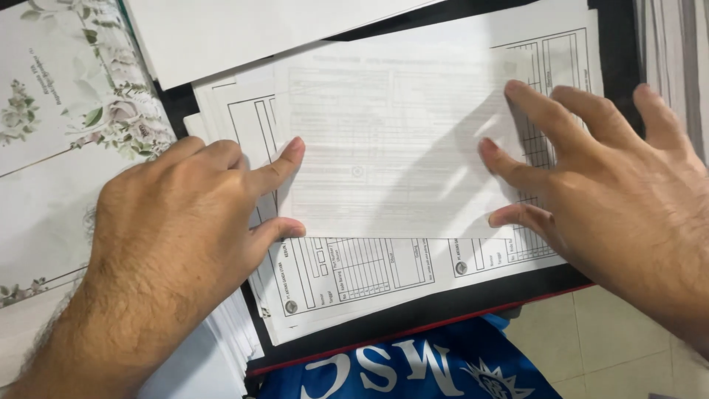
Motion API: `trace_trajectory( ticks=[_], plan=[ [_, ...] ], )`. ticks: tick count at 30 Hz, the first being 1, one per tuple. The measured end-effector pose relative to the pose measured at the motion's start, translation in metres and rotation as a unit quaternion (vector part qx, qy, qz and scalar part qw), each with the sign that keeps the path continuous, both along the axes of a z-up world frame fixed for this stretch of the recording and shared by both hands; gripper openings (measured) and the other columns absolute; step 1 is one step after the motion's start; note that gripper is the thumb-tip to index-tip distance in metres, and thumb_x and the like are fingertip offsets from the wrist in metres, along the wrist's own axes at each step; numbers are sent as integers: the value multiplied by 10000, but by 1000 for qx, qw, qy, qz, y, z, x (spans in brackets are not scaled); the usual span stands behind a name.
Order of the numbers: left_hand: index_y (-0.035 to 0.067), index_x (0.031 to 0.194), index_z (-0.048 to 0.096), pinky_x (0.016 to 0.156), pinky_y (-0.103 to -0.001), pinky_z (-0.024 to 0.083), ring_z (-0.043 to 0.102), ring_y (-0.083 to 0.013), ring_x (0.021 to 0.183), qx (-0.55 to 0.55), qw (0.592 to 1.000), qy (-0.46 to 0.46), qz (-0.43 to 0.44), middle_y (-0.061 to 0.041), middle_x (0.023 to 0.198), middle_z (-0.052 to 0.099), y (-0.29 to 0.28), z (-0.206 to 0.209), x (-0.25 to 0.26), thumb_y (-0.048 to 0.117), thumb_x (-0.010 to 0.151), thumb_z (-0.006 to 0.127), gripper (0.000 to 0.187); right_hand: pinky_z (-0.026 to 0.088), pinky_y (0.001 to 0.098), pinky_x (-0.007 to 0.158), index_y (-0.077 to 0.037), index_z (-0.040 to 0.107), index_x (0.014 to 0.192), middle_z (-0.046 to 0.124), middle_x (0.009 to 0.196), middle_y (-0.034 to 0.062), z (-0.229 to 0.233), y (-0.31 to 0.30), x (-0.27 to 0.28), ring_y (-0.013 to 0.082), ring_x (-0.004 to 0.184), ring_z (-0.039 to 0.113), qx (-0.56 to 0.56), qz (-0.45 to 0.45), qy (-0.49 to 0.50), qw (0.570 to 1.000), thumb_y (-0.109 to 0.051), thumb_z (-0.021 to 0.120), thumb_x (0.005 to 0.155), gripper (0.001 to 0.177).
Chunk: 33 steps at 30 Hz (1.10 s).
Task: Folding printed documents and inserting them into envelopes
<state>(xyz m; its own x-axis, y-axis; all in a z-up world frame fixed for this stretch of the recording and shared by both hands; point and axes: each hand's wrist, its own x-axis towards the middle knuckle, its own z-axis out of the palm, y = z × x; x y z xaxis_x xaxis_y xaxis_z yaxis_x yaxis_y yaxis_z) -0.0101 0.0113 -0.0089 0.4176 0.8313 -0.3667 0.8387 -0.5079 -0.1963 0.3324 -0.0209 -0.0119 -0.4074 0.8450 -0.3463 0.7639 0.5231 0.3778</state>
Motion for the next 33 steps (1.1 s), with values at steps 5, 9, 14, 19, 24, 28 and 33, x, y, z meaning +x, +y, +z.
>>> trace_trajectory(
  ticks=[5, 9, 14, 19, 24, 28, 33],
  plan=[
    [557, 1468, 532, 426, -281, 579, 622, -113, 722, -5, 1000, 18, -3, 110, 699, 628, 1, -1, 0, 846, 696, 648, 833, 442, 603, 1132, -425, 544, 1384, 403, 1727, 22, 3, -13, 0, 271, 1475, 508, 22, -41, -21, 999, -828, 363, 775, 752],
    [554, 1474, 532, 431, -281, 580, 622, -113, 725, -4, 1000, 13, 2, 109, 716, 641, 0, 0, 1, 846, 700, 648, 835, 406, 627, 1173, -372, 606, 1371, 465, 1721, 26, 2, -21, -2, 285, 1489, 545, 40, -59, -4, 997, -774, 367, 839, 708],
    [506, 1535, 480, 468, -332, 622, 625, -135, 772, -42, 999, -1, 8, 92, 752, 655, 2, 1, 0, 814, 715, 666, 896, 467, 503, 1132, -296, 676, 1273, 514, 1697, 57, -9, -24, 2, 295, 1498, 537, 40, -80, -28, 996, -834, 371, 817, 768],
    [474, 1577, 431, 477, -342, 631, 625, -153, 798, -73, 997, 2, 6, 81, 776, 669, 5, 1, 0, 792, 740, 663, 925, 600, 258, 1118, -241, 761, 1112, 632, 1599, -23, -21, -27, 16, 210, 1403, 629, 128, -14, -27, 991, -890, 464, 782, 786],
    [464, 1573, 449, 488, -337, 623, 638, -161, 791, -58, 998, 1, 0, 62, 794, 679, 4, 2, 0, 809, 737, 654, 928, 650, 478, 1044, -158, 748, 1136, 594, 1639, 198, 6, -8, -23, 395, 1384, 626, 82, -27, 83, 993, -705, 547, 883, 635],
    [477, 1579, 424, 487, -364, 643, 640, -171, 824, -89, 996, 20, 17, 50, 800, 667, 7, 5, 3, 835, 735, 652, 945, 357, 647, 1158, -143, 488, 1528, 345, 1670, 245, 8, 11, -84, 424, 1438, 440, 2, 23, 215, 976, -613, 611, 792, 881],
    [460, 1476, 547, 523, -406, 622, 652, -212, 865, -56, 998, -16, 22, 42, 847, 687, 4, 1, 1, 794, 716, 713, 847, 213, 575, 1275, -92, 211, 1644, 98, 1703, 215, -22, 12, -125, 397, 1587, 190, -85, 69, 374, 921, -620, 565, 1006, 900]
  ],
)
